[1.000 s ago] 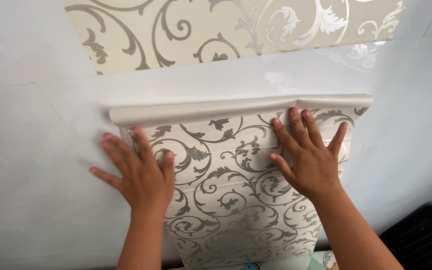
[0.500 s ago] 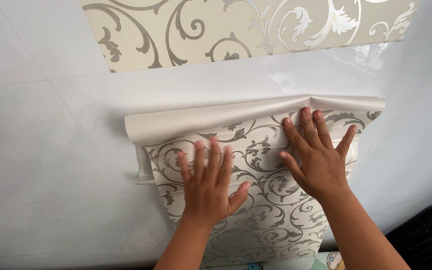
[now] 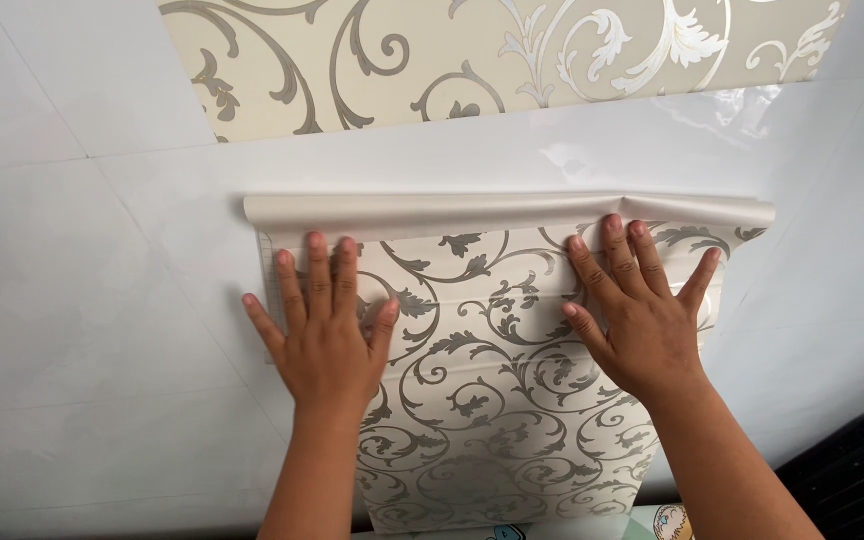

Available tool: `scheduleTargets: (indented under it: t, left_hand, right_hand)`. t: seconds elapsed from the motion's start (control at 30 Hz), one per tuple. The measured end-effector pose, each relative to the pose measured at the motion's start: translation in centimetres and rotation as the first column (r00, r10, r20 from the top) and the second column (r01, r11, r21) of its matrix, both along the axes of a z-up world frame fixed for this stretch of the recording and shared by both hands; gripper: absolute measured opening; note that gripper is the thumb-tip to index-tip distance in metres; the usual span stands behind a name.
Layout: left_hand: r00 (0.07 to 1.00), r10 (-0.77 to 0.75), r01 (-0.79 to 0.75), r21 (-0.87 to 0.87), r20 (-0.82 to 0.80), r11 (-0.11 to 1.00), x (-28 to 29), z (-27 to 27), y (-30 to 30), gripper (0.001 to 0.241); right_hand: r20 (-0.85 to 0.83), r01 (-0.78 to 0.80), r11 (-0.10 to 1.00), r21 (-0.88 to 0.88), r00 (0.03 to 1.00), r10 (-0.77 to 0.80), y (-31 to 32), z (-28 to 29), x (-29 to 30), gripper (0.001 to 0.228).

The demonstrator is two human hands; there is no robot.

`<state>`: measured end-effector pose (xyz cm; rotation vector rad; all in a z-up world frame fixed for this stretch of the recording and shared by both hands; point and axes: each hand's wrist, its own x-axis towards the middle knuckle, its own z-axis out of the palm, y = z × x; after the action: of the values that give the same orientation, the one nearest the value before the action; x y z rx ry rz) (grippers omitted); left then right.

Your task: Applying and smoothing decorative vinyl wrap to a wall surface and rolling up the leftover material.

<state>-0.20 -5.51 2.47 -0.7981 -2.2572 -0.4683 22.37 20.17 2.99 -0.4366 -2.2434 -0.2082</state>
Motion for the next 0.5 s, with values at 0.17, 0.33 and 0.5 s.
scheduleTargets:
  t: [0.17, 0.33, 0.5]
  left_hand:
    - [1.0, -0.017, 0.016, 0.061, 0.021, 0.998, 0.3, -0.2, 0.2, 0.085]
    - [0.999, -0.045, 0.043, 0.073, 0.03, 0.996, 1.3, 0.0, 1.1, 0.094]
    - [0.998, -0.058, 0.053, 0.168, 0.03, 0.984, 3.6, 1.8, 1.7, 0.092]
  right_hand:
    - [0.021, -0.007, 1.0, 0.009, 1.0, 0.007, -0.1, 0.4, 0.2, 0.075]
    - [0.024, -0.012, 0.999, 0.034, 1.0, 0.012, -0.3, 0.4, 0.4, 0.082]
    - [0.001, 0.008, 0.999, 0.049, 1.0, -0.008, -0.4, 0.2, 0.2, 0.076]
